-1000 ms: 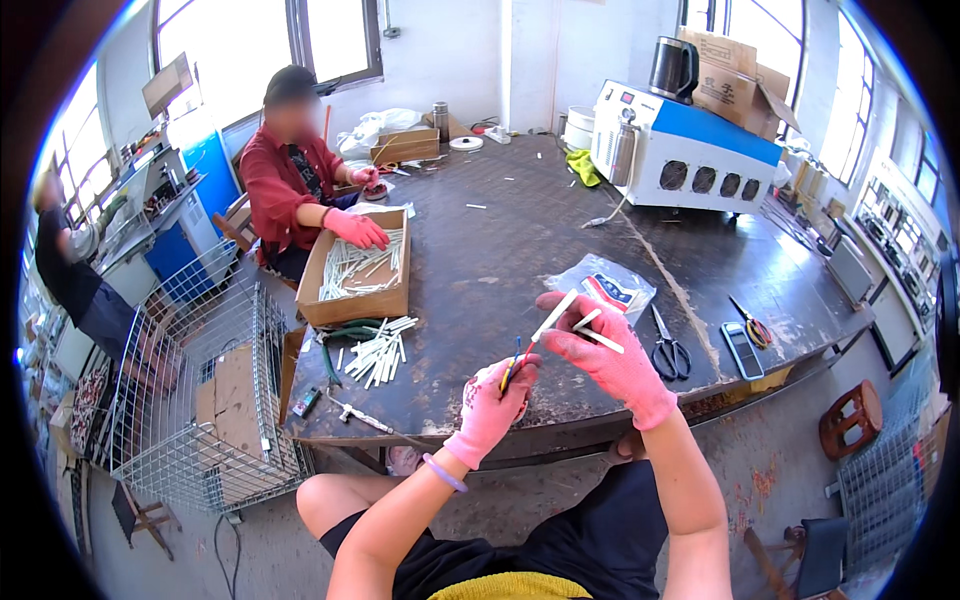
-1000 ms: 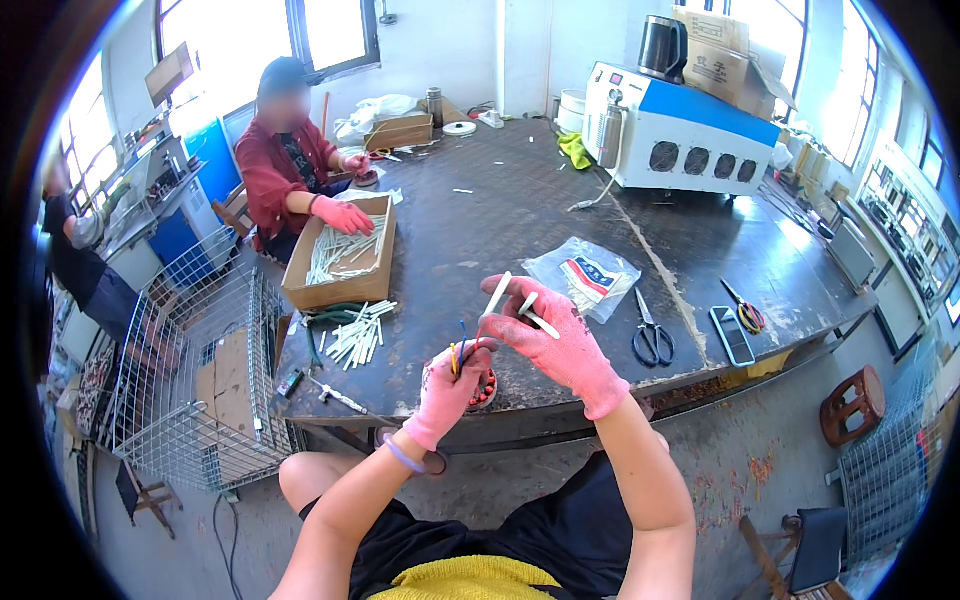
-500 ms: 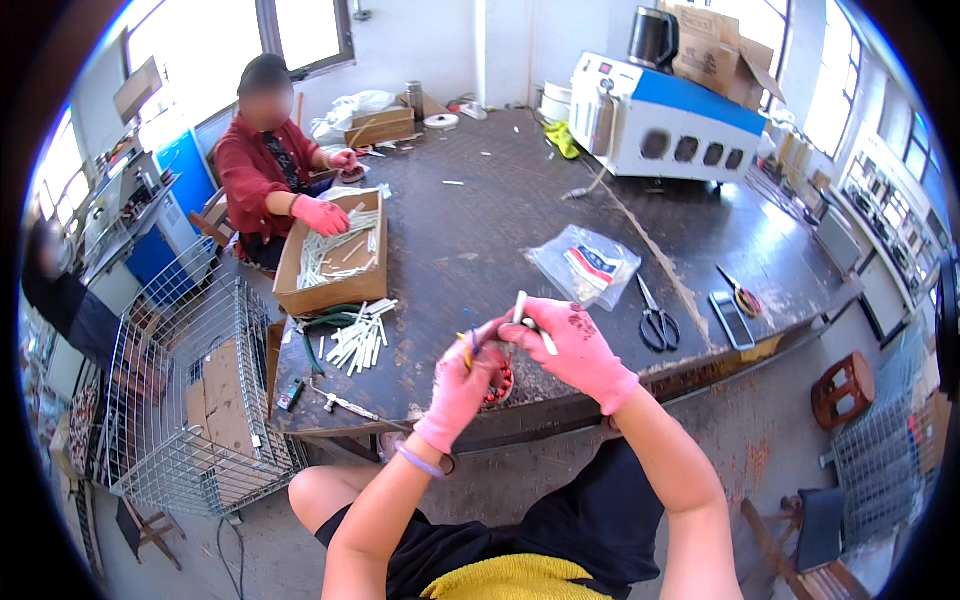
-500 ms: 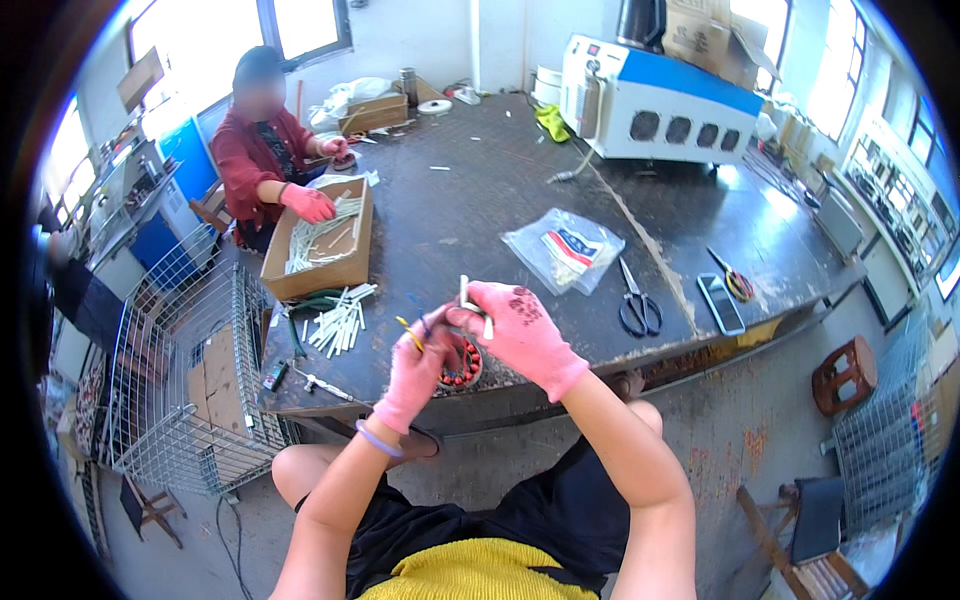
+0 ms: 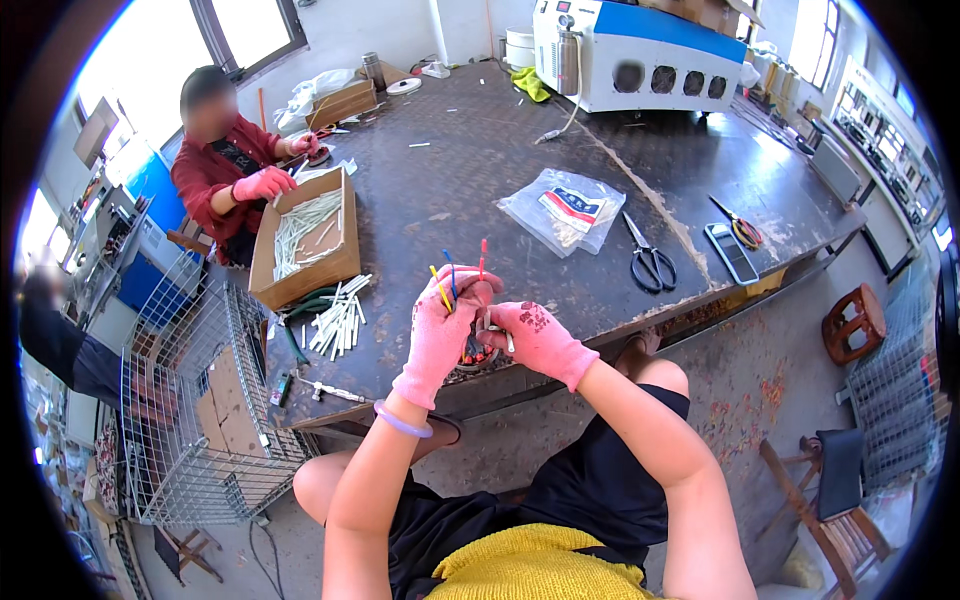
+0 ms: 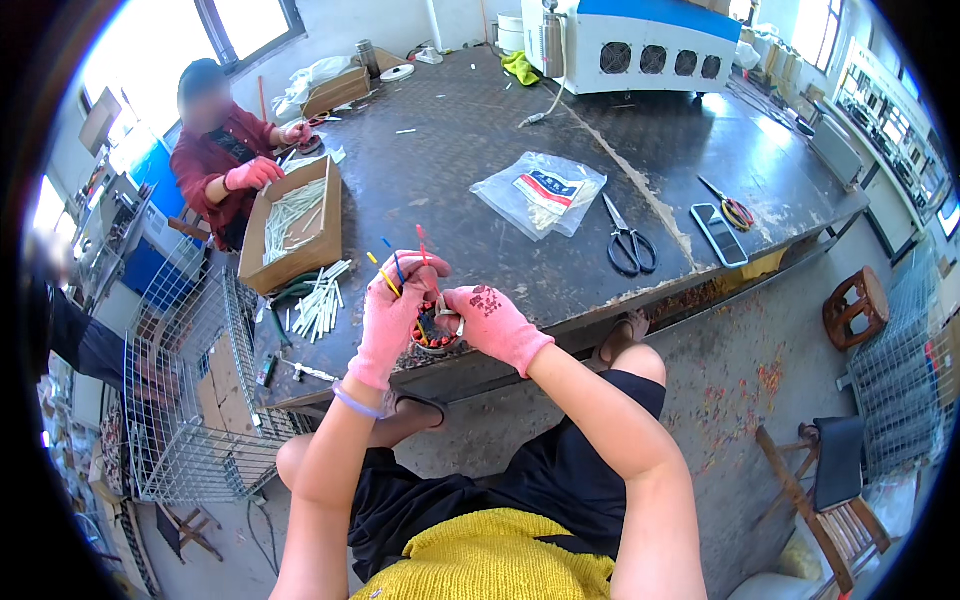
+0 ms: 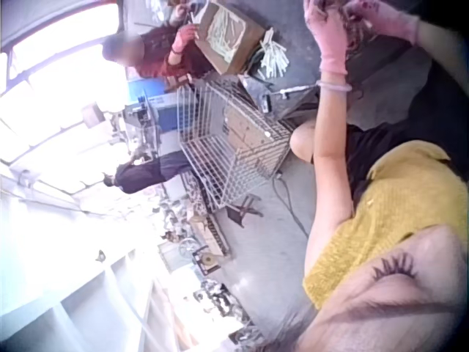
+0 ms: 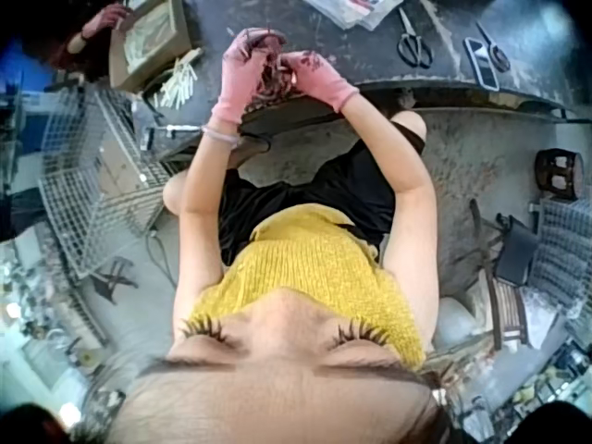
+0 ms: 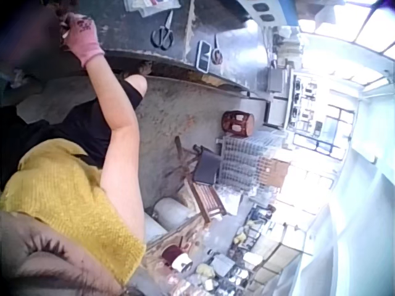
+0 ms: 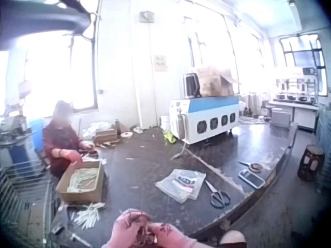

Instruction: The person inserts colored wires into the slots of a motor stator and trims the excess wire with scissors. They pick up small white insulator tubes from a box and slide them onto the wires before positioning them on the stator.

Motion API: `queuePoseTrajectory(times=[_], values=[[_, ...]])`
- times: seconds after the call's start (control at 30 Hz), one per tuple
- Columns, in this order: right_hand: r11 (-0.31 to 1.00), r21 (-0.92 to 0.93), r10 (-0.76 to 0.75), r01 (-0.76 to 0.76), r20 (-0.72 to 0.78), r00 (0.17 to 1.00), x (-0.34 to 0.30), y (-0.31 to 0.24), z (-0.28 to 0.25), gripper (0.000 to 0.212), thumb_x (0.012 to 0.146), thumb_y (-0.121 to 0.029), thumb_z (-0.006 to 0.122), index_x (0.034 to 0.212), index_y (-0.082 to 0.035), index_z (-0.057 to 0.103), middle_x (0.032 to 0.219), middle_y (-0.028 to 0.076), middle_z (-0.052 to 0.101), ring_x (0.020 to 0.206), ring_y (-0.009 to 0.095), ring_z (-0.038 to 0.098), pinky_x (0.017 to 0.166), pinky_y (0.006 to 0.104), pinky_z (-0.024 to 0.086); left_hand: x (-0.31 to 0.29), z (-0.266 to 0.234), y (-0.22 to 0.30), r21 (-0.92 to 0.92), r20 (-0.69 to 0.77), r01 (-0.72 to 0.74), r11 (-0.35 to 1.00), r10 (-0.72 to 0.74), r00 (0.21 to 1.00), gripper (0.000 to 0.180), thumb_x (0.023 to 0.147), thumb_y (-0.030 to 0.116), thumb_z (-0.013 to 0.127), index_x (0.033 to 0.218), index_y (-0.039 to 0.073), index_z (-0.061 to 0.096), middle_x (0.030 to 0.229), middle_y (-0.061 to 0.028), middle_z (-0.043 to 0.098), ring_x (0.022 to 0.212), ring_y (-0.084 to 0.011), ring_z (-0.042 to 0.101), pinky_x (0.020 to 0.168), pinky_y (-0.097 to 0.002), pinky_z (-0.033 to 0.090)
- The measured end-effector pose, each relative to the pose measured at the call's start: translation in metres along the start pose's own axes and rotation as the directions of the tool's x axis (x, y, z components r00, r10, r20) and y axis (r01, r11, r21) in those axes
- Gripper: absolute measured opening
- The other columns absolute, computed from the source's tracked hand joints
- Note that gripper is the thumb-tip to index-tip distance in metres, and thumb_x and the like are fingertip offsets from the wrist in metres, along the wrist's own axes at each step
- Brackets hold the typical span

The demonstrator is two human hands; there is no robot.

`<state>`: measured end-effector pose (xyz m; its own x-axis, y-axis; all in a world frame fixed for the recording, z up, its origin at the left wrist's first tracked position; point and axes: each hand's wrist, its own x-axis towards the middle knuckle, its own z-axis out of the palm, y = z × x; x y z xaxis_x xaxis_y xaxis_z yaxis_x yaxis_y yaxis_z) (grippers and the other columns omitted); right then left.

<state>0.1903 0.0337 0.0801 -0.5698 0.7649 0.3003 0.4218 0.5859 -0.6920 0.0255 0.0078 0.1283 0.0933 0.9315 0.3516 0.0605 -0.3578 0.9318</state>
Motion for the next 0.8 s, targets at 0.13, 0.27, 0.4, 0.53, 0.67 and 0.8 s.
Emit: queuePoseTrajectory(times=[0.13,0.27,0.4,0.53,0.67,0.8], values=[[0.999,-0.043,-0.011,0.010,-0.029,1.000,0.000,0.032,0.017,0.014,0.090,-0.017,0.064,0.092,-0.003,0.062,0.086,0.019,0.066,0.084,0.040,0.064,0.072,0.0462,0.049,0.006,0.013,-0.014,-0.093,-0.043,-0.011,0.996,0.007,0.999,0.017,0.092,-0.002,0.051,0.101,0.000,0.066,0.097,-0.0026,0.065,0.074,-0.0077,0.054,0.073,-0.0248,0.049],[0.998,-0.069,-0.008,0.007,-0.009,1.000,0.001,0.033,0.018,0.010,0.088,-0.012,0.062,0.089,-0.003,0.061,0.087,0.019,0.065,0.086,0.040,0.065,0.074,0.0467,0.050,0.006,0.014,-0.021,-0.165,-0.088,-0.012,0.986,-0.002,0.996,0.017,0.094,-0.002,0.051,0.100,0.000,0.066,0.096,-0.0016,0.065,0.074,-0.0070,0.054,0.070,-0.0237,0.048],[0.978,-0.208,-0.006,0.007,0.004,1.000,-0.001,0.034,0.029,0.007,0.088,-0.009,0.060,0.092,-0.004,0.059,0.089,0.017,0.066,0.088,0.037,0.066,0.073,0.0461,0.052,0.002,0.013,-0.023,-0.114,-0.108,-0.063,0.992,0.051,0.993,0.015,0.094,-0.001,0.052,0.100,0.000,0.066,0.096,-0.0014,0.064,0.073,-0.0070,0.054,0.067,-0.0236,0.047],[0.956,-0.293,-0.010,0.001,-0.027,1.000,-0.003,0.039,0.039,0.009,0.086,-0.006,0.059,0.095,-0.005,0.058,0.089,0.016,0.067,0.087,0.036,0.068,0.071,0.0453,0.054,0.005,0.012,-0.025,-0.098,-0.127,-0.089,0.991,0.076,0.989,0.014,0.094,0.000,0.053,0.100,0.000,0.066,0.096,-0.0015,0.064,0.071,-0.0072,0.055,0.066,-0.0237,0.048],[0.945,0.145,0.296,-0.292,-0.011,0.955,-0.015,0.030,0.024,0.015,0.094,-0.017,0.059,0.102,-0.004,0.060,0.084,0.012,0.065,0.077,0.024,0.066,0.067,0.0370,0.052,0.000,-0.005,-0.019,-0.042,-0.077,-0.097,0.994,0.094,0.993,0.017,0.097,0.006,0.056,0.109,0.001,0.066,0.109,-0.0044,0.063,0.091,-0.0116,0.059,0.082,-0.0265,0.048],[0.544,0.749,0.405,-0.378,0.160,0.900,-0.032,0.017,-0.015,0.040,0.103,-0.039,0.053,0.113,-0.003,0.064,0.093,0.003,0.067,0.074,0.007,0.059,0.065,0.0242,0.048,-0.013,-0.018,-0.009,0.252,0.000,-0.113,0.961,0.117,0.993,0.020,0.098,0.011,0.055,0.111,0.001,0.068,0.114,-0.0081,0.061,0.105,-0.0172,0.058,0.093,-0.0300,0.045]])
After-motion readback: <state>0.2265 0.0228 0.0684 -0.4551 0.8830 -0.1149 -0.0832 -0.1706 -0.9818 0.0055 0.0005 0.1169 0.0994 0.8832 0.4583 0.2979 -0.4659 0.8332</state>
